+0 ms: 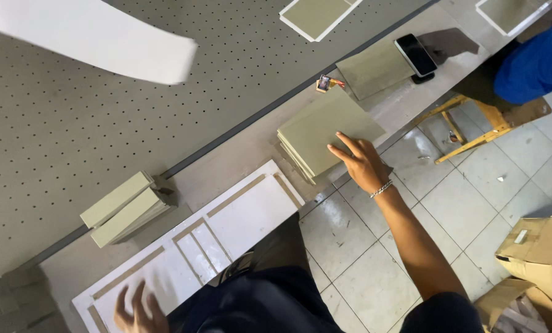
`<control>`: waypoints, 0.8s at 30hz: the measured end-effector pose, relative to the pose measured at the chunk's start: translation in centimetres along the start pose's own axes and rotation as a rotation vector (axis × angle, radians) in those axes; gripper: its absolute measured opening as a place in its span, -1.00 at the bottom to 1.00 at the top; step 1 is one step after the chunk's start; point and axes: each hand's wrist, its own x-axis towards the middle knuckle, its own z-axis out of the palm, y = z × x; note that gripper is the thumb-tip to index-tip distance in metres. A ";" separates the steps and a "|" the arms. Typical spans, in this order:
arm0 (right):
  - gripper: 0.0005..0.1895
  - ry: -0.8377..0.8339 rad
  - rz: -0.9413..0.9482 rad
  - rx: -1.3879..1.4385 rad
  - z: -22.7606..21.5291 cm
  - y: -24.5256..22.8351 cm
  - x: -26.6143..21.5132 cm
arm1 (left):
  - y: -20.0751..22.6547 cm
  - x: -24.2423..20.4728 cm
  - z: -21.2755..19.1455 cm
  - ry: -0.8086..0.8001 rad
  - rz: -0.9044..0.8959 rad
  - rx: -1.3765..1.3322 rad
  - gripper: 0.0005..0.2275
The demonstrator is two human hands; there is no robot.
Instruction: The person assembles books by placing beige rectangular covers onto a white template, inserting a red sheet, and stacking the completed units. The process is repeated multiple times with consistent hand movements.
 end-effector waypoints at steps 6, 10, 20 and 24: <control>-0.32 0.263 -0.127 0.194 -3.1 -12.9 1.8 | -11.4 -13.8 0.4 -0.126 -0.208 0.029 -0.68; -0.30 0.201 -0.267 0.230 1.8 -22.8 -2.7 | -4.4 -9.3 -3.5 0.115 -0.065 0.054 -0.75; -0.29 -0.119 -0.210 0.344 7.8 -28.1 -5.4 | -3.6 -8.3 -8.4 -0.059 -0.270 0.011 -0.80; -0.21 -0.129 -0.198 0.303 9.1 -28.2 -4.6 | -7.0 -5.7 -9.8 0.157 -0.109 0.067 -0.84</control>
